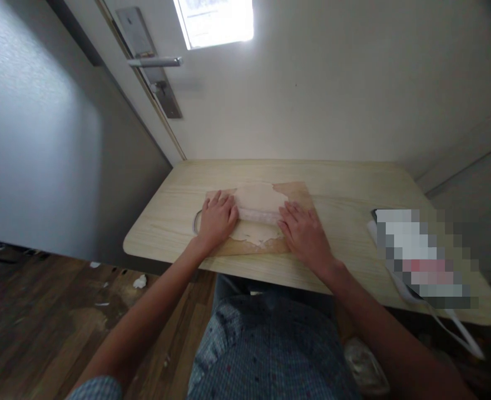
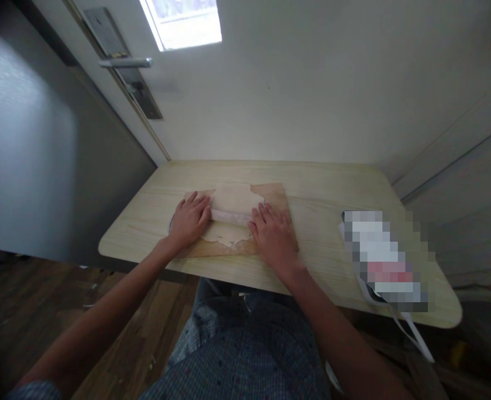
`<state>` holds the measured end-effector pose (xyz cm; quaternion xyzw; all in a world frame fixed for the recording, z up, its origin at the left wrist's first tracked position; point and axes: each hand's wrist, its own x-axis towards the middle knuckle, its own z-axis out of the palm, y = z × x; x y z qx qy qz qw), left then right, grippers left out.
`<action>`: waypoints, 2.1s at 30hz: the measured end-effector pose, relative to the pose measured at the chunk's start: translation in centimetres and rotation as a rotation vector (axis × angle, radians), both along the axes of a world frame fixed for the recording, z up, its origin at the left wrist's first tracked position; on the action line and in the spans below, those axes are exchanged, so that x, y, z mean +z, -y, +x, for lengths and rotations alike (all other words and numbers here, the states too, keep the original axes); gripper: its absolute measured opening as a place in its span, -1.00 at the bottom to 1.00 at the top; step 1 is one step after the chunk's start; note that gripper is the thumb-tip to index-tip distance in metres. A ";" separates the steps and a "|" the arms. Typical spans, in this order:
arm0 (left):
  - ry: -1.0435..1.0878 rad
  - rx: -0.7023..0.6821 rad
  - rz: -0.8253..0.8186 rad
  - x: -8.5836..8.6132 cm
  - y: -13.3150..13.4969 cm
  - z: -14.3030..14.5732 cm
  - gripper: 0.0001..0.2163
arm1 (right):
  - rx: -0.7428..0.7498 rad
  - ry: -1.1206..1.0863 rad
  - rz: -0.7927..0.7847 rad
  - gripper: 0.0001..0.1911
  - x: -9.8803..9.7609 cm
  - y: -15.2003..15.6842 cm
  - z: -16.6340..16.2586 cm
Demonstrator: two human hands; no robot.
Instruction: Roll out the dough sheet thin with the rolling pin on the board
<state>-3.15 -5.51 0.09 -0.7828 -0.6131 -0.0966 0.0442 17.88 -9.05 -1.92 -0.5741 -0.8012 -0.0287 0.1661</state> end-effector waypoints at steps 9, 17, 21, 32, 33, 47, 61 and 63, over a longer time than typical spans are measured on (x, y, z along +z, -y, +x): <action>-0.059 0.035 0.020 -0.4 -0.3 0.3 -0.56 | -0.034 -0.001 -0.024 -0.47 0.0 -0.5 -0.3; -0.095 0.012 -0.083 0.2 -4.1 1.2 -0.56 | -0.024 0.002 -0.111 -0.48 0.4 -4.2 0.5; -0.096 0.020 -0.137 0.1 -6.3 1.6 -0.56 | -0.062 -0.006 -0.134 -0.50 0.7 -6.1 0.5; -0.043 0.100 -0.190 0.4 -9.7 2.4 -0.55 | -0.114 -0.080 -0.255 -0.48 0.8 -10.5 1.1; -0.043 0.110 -0.178 0.4 -9.4 2.5 -0.55 | -0.114 -0.084 -0.237 -0.48 0.7 -10.4 1.0; -0.042 0.037 0.117 -0.4 -1.0 1.5 -0.62 | -0.011 0.004 -0.038 -0.53 0.2 -2.8 0.4; -0.050 0.006 0.121 -0.9 5.1 0.0 -0.59 | 0.056 0.059 0.041 -0.55 0.0 2.7 0.3; -0.061 0.008 0.125 -0.8 5.5 0.1 -0.57 | 0.019 0.080 0.069 -0.53 0.0 3.2 -0.2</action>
